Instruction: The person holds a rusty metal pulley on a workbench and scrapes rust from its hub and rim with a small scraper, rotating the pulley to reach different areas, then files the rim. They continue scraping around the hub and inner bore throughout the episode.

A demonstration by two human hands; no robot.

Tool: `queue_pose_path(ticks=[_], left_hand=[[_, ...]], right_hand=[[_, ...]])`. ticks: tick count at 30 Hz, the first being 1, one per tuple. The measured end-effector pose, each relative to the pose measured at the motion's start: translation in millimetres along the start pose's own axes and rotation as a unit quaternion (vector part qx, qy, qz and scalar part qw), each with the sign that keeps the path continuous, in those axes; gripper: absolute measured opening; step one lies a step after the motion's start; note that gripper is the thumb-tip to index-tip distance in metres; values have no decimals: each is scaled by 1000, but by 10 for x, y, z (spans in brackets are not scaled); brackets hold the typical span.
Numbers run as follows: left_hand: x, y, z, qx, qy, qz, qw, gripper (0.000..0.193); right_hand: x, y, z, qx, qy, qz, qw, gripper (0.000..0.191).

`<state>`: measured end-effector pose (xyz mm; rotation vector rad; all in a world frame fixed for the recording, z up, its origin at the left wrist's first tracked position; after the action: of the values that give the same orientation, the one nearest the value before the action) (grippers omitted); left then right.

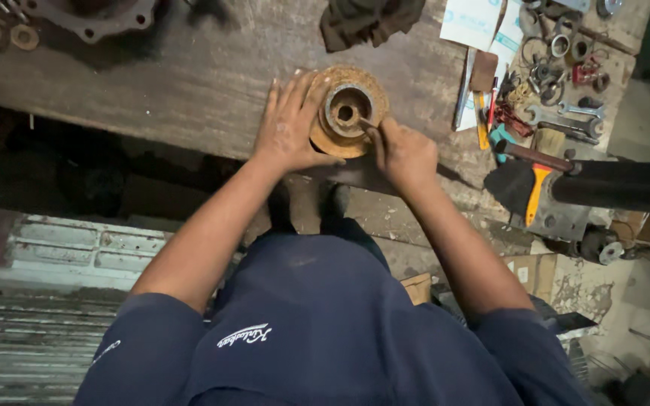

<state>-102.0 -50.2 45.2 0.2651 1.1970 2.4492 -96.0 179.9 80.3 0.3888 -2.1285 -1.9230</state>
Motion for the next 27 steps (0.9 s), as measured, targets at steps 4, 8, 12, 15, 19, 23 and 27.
queue_pose_path(ticks=[4, 8, 12, 15, 19, 23, 27], left_hand=[[15, -6, -28, 15, -8, 14, 1000, 134], [22, 23, -20, 9, -28, 39, 999, 132], [11, 23, -24, 6, -28, 31, 999, 132], [23, 18, -23, 7, -13, 28, 1000, 134], [39, 13, -16, 16, 3, 4, 1000, 133], [36, 12, -31, 2, 21, -8, 1000, 134], [26, 19, -37, 2, 10, 8, 1000, 136]], right_hand=[[11, 14, -21, -14, -28, 28, 999, 21], [55, 109, -132, 6, 1, 43, 999, 25], [60, 159, -153, 9, -26, 38, 999, 25], [59, 122, -138, -2, -40, 8, 999, 23], [70, 17, -127, -33, -50, -59, 996, 21], [58, -33, -106, 19, -92, -53, 994, 24], [53, -74, -108, -10, -98, -55, 994, 24]])
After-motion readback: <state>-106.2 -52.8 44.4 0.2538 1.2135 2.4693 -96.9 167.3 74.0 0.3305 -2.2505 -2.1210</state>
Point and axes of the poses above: each hand's wrist, its own x-axis towards the middle knuckle, its own y-axis out of the back of the hand, z = x × y, the point moved 4 cm from there along x, towards the middle knuckle, and after that the axes turned 8 degrees about -z, right-handed, at the moved point
